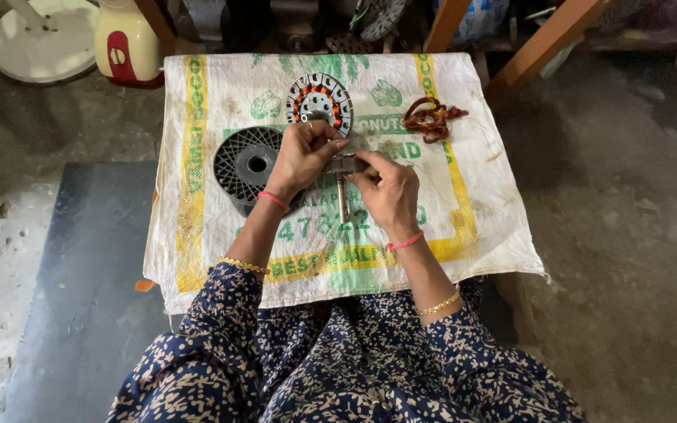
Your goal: The person winds copper wire around a motor stator core, carefully threading it through slots and securing it with a thin string. They handle the stator and a spool of copper wire, performing repetitive winding and tying actions.
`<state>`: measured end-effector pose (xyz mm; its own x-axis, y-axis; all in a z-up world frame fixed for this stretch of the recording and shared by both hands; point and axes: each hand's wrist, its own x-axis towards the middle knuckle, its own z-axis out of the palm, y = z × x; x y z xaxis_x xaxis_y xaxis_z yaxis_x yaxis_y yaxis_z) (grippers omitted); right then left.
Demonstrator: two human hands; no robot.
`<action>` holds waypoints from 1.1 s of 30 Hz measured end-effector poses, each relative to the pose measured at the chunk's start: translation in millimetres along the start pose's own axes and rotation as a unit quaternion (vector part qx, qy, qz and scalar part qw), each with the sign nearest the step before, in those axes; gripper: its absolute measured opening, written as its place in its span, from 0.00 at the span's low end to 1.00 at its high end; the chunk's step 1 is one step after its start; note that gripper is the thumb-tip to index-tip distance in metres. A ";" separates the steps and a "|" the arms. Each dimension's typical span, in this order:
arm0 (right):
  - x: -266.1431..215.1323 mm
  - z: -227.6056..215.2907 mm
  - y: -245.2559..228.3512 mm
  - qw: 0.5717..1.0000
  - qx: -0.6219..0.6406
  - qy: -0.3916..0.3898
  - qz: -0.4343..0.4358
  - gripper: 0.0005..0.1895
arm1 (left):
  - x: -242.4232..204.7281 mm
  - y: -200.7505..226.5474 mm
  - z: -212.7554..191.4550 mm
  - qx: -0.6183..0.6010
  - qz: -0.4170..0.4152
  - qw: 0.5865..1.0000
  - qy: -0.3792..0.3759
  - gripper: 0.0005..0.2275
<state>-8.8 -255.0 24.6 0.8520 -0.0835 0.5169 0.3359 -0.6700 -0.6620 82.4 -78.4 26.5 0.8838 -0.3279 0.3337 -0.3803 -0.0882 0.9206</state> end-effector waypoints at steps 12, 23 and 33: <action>10.0 -6.8 -9.6 0.997 -0.036 -0.058 0.043 0.13 | -0.8 -12.2 -1.2 -0.033 -0.040 0.999 -0.010 0.05; 4.3 -5.0 -13.5 0.994 -0.105 -0.010 0.020 0.21 | 1.3 -8.7 -0.4 -0.081 -0.003 0.996 -0.022 0.03; 21.9 -15.3 3.7 0.978 -0.047 -0.038 -0.199 0.18 | 1.5 -6.9 -2.0 -0.101 -0.004 0.995 -0.025 0.03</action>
<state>5.0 -270.7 41.8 0.6903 0.2496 0.6791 0.6113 -0.7033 -0.3630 86.9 -76.4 21.1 0.8701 -0.3750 0.3199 -0.3063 0.0972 0.9470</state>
